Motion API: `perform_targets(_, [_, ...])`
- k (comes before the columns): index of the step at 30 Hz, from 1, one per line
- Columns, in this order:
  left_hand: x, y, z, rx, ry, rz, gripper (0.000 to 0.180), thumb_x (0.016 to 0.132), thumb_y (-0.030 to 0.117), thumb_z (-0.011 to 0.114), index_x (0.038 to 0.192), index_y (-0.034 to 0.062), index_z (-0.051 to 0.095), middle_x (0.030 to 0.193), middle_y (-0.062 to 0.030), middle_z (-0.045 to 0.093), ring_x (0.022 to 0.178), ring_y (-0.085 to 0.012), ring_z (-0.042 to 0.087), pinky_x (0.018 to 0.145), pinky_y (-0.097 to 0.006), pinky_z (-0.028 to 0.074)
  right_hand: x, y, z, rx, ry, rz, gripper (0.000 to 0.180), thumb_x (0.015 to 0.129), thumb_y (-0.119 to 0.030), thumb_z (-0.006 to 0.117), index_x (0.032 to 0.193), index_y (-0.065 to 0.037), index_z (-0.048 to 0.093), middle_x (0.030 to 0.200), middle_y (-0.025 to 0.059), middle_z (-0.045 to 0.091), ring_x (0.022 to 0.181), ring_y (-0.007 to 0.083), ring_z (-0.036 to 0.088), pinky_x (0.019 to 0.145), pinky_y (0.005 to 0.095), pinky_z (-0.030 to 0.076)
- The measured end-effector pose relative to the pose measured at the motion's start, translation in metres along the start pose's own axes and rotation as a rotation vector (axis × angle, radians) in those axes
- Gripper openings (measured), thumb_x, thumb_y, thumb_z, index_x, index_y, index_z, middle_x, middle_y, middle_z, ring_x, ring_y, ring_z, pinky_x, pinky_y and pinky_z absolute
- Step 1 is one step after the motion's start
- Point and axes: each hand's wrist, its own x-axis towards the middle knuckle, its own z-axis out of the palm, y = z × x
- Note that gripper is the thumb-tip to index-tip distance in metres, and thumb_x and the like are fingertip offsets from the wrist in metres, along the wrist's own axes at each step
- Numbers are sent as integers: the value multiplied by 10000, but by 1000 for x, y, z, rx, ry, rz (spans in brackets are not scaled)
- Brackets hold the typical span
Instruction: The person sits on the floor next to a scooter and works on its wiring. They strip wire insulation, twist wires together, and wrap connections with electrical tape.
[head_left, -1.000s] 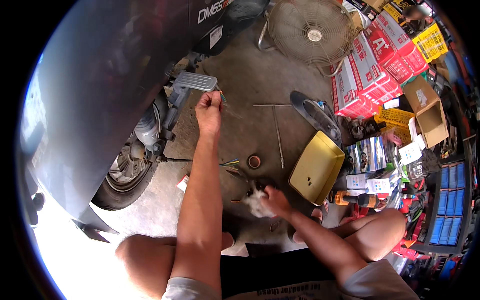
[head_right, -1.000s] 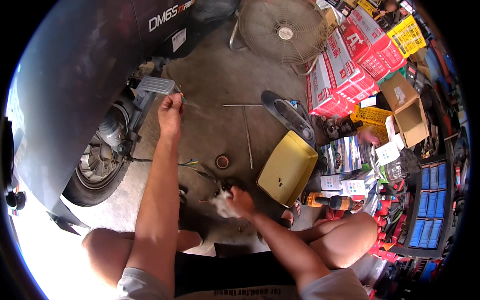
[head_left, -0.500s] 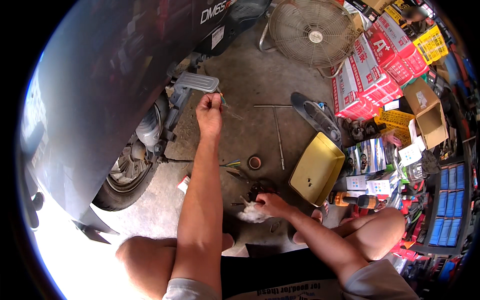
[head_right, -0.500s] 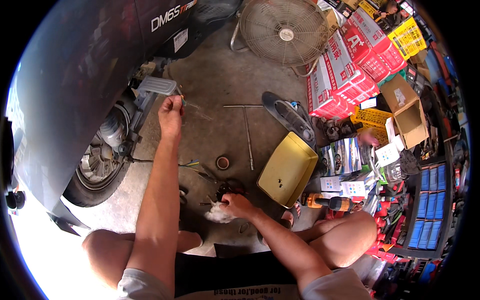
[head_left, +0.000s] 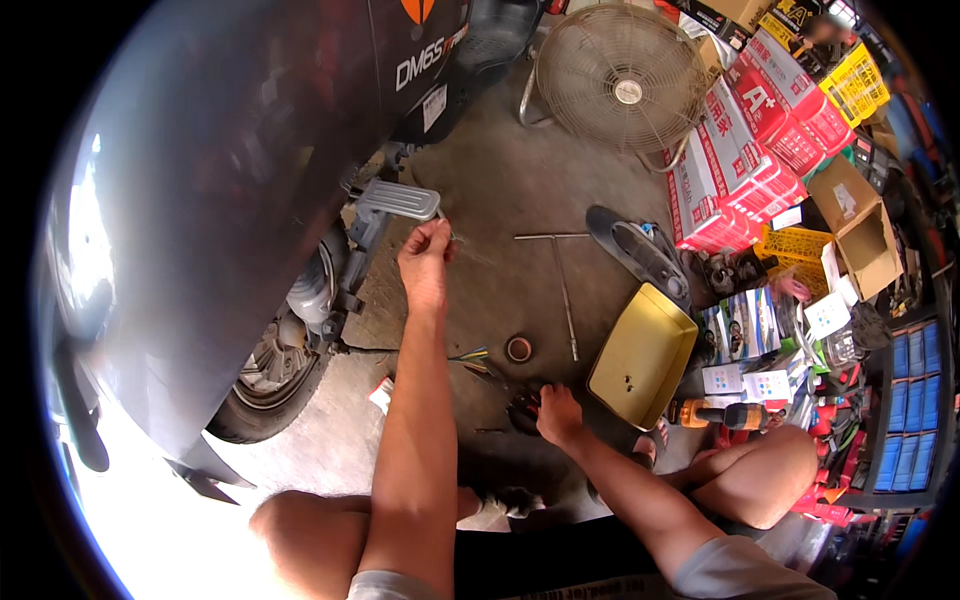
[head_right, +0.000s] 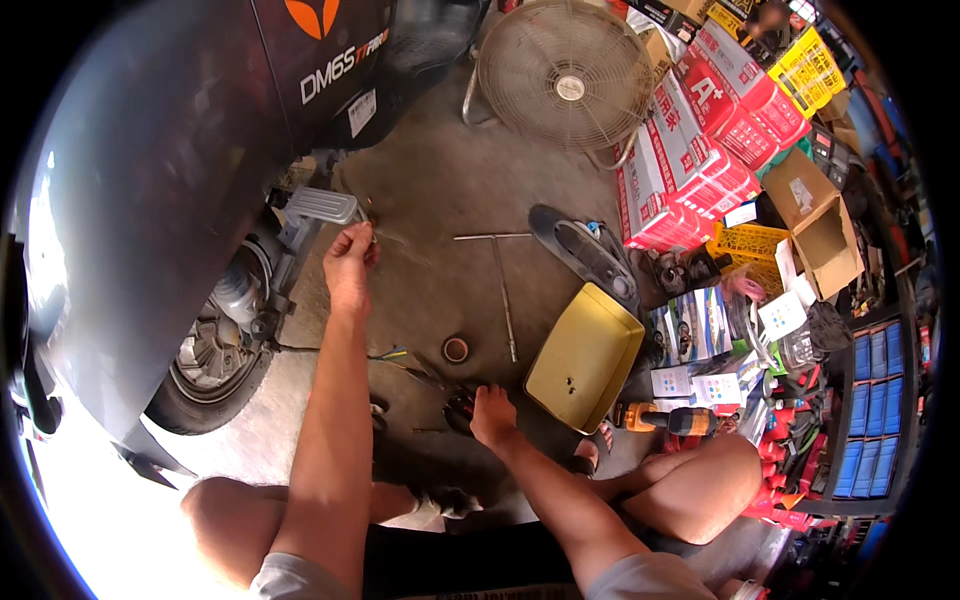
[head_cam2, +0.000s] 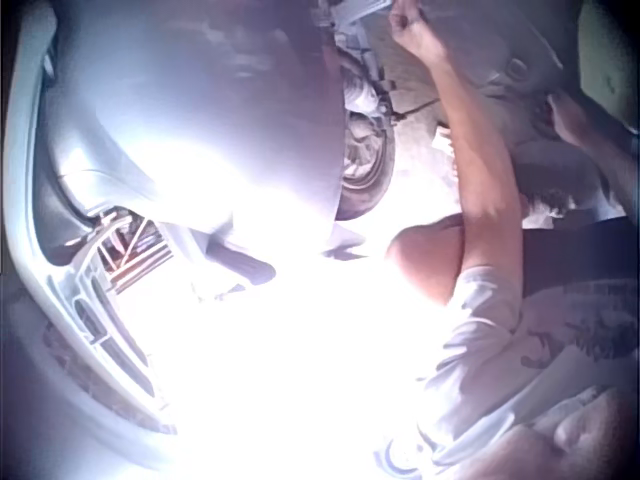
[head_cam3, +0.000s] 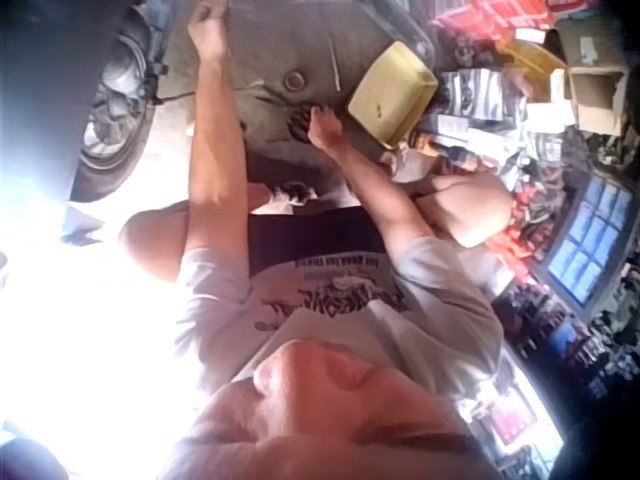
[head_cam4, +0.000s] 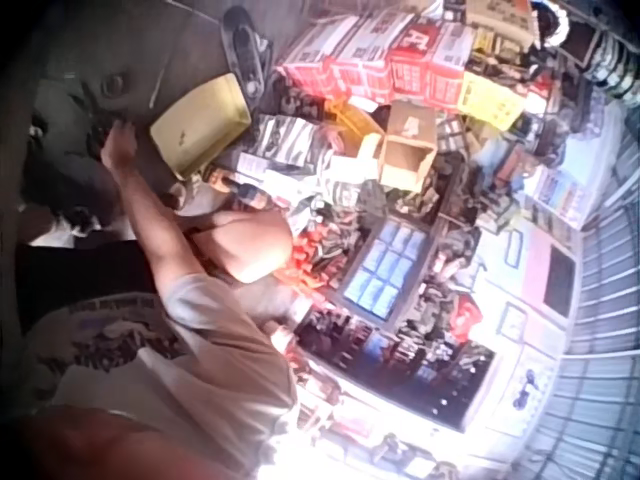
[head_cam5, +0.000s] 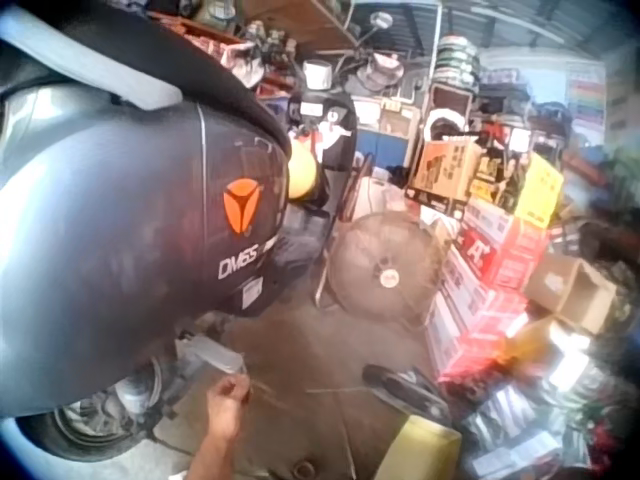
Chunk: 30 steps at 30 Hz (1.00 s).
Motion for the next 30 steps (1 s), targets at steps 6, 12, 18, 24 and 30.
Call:
perform_targets(6, [-6,3,-4,77,-30,-73,178,825,99,673,1003,86,665,859,22,648,760,-78,595,680,-225,434,9,-8,-4,-58,-189,96,319,759,-176,654,972,4,500,1007,186,556,929,347,581,771,434,516])
perform_targets(12, [-5,2,-5,126,-67,-3,181,834,90,647,1011,61,663,854,15,644,755,-71,587,662,-216,414,3,-21,-3,-105,-86,58,353,742,-189,664,984,-8,480,980,176,570,912,347,598,733,447,523])
perform_targets(18, [-1,-1,-6,128,-74,64,137,840,70,628,974,58,653,836,16,638,739,-73,580,663,-224,413,3,-19,3,-118,-169,33,309,739,-166,647,967,-3,517,1010,203,595,906,364,613,736,452,522])
perform_targets(24, [-2,4,-5,117,-82,35,109,847,85,639,956,76,646,829,21,635,736,-76,581,662,-229,416,-11,-6,-4,363,-133,149,256,797,-208,605,958,-8,601,855,176,659,840,319,649,713,405,511])
perform_targets(30, [-4,8,10,79,-55,-10,134,840,3,627,973,-6,616,793,-1,608,665,-69,522,586,-215,399,29,-8,-38,1398,-51,297,254,859,-243,605,922,1,572,705,20,556,596,173,526,584,331,428])
